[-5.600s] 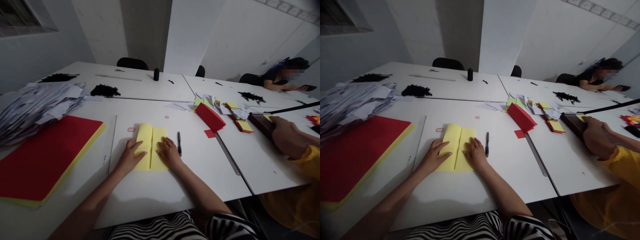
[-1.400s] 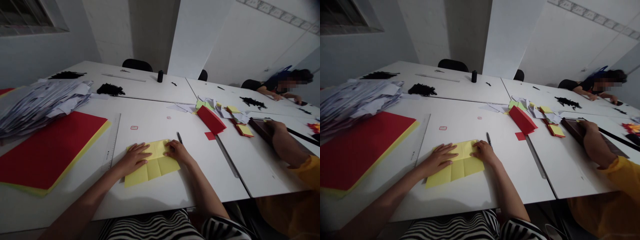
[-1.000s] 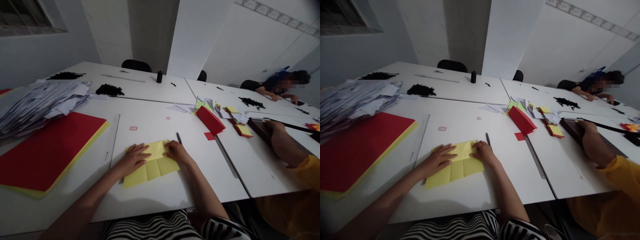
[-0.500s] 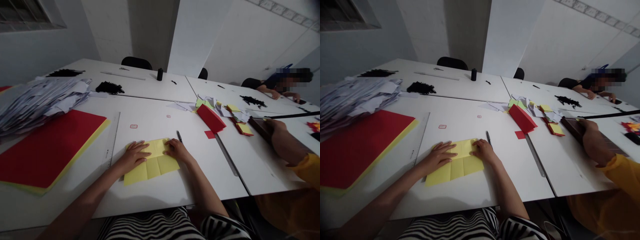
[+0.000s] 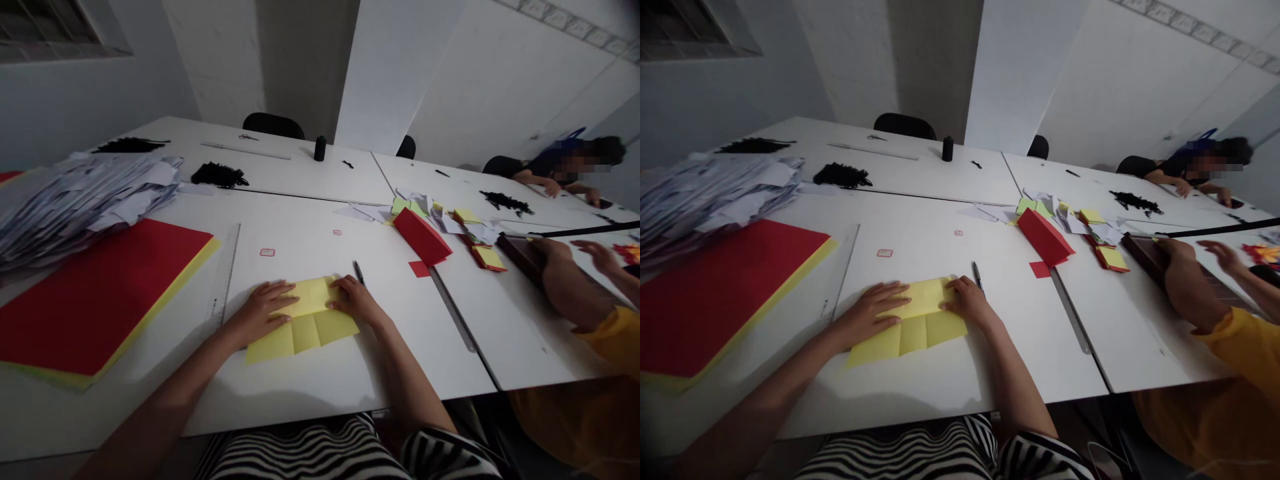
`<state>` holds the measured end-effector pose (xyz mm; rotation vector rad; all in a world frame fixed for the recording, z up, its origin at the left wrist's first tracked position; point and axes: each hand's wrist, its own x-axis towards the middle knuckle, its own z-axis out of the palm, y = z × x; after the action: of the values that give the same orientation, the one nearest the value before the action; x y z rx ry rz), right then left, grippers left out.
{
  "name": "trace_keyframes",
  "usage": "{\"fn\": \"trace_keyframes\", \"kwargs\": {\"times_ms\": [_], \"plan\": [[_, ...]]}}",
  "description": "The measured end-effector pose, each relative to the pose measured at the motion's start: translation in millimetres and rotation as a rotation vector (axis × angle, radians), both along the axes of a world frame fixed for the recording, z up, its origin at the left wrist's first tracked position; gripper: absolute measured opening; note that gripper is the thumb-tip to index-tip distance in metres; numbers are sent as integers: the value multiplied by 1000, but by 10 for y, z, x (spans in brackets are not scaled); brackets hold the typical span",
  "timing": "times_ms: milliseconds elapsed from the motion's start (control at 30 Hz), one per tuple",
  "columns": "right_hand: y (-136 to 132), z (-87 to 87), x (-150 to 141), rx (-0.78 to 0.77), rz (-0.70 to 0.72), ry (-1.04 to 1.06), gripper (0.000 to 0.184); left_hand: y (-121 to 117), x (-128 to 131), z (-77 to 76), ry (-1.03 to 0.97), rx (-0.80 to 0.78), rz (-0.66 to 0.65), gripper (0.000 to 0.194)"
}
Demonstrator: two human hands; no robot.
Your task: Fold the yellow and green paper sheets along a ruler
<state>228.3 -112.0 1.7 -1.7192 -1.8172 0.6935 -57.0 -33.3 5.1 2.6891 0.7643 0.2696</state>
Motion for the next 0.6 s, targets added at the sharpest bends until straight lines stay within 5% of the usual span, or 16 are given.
{"fn": "trace_keyframes", "kwargs": {"times_ms": [233,600], "plan": [[-15,-4,14,-27,-21,48,56,137,-220,84,111,-31,119,72],[-12,30,-9,-42,-23,26,63,168,-292,73,128,-98,183,92]]}}
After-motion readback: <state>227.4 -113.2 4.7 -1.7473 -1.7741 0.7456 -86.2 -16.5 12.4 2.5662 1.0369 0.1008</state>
